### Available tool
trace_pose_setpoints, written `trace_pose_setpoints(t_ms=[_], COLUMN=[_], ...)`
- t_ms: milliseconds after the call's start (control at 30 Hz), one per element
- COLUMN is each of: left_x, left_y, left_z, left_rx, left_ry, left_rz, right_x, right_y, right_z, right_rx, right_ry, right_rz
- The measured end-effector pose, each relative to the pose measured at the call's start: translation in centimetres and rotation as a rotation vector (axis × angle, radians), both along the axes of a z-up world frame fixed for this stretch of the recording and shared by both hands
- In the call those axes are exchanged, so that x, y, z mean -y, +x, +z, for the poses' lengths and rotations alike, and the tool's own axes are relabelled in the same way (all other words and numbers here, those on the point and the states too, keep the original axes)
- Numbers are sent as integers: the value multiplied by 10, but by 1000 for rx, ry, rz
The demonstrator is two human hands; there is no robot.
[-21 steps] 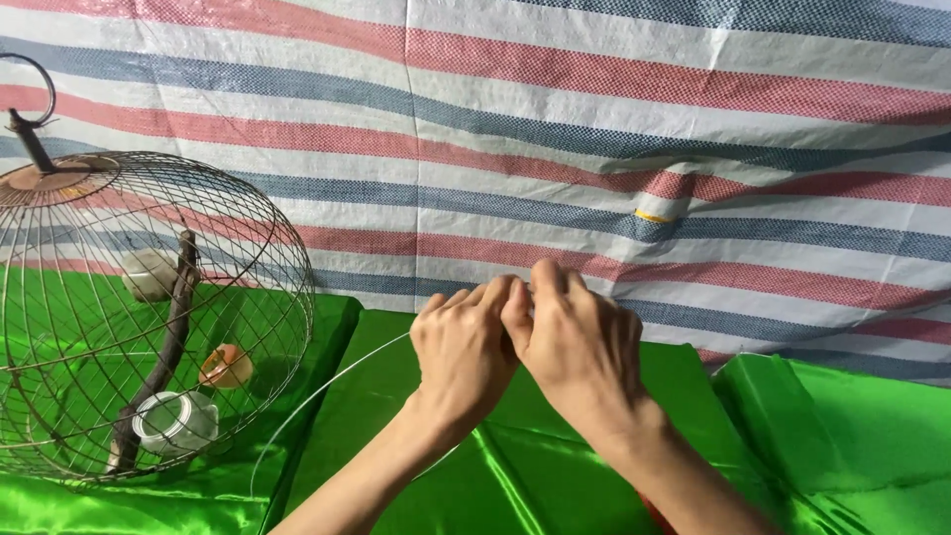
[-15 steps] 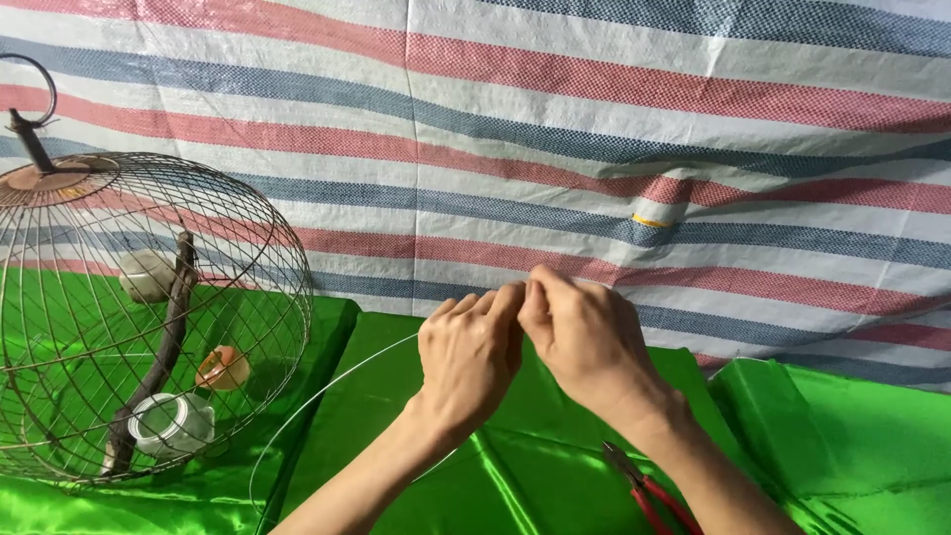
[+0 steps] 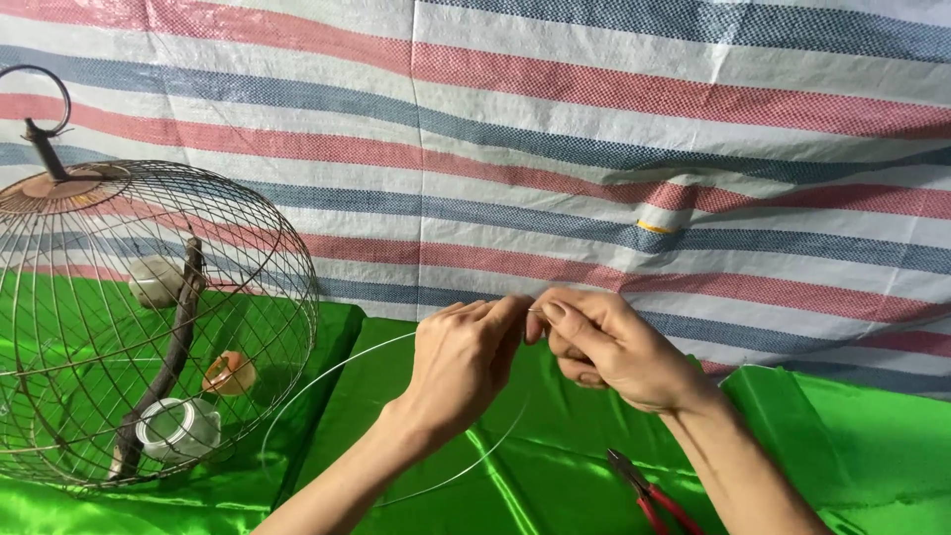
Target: Preparing metal wire components for a birdcage by cutting and bending wire using pliers.
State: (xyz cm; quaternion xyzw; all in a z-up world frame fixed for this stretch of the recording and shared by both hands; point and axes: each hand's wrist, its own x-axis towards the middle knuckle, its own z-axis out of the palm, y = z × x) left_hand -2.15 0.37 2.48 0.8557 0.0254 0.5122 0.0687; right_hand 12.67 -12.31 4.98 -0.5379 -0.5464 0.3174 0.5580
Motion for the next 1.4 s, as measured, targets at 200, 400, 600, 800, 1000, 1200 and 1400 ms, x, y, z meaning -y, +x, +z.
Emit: trace_pose_setpoints(t_ms=[200, 400, 600, 800, 1000, 1200, 1400], left_x=[3, -3, -12, -18, -14, -19, -29], left_y=[-11, -9, -4, 0, -3, -8, -17], left_z=[7, 2, 12, 39, 52, 30, 14], left_rx=[-103, -345, -431, -673, -628, -477, -458], left_ry=[-51, -85, -221, -204, -158, 122, 176], left_rz=[-114, -160, -185, -323, -637, -451, -434], right_x=[2, 16, 24, 33, 40, 42, 32], right_y=[12, 6, 12, 25, 25, 20, 13], right_z=[-34, -23, -34, -31, -14, -11, -31], right_rx=[-375, -234, 348, 82, 321, 464, 560], right_ry=[-54, -118, -231, -59, -165, -306, -247], right_rz=[105, 133, -405, 215, 264, 231, 205])
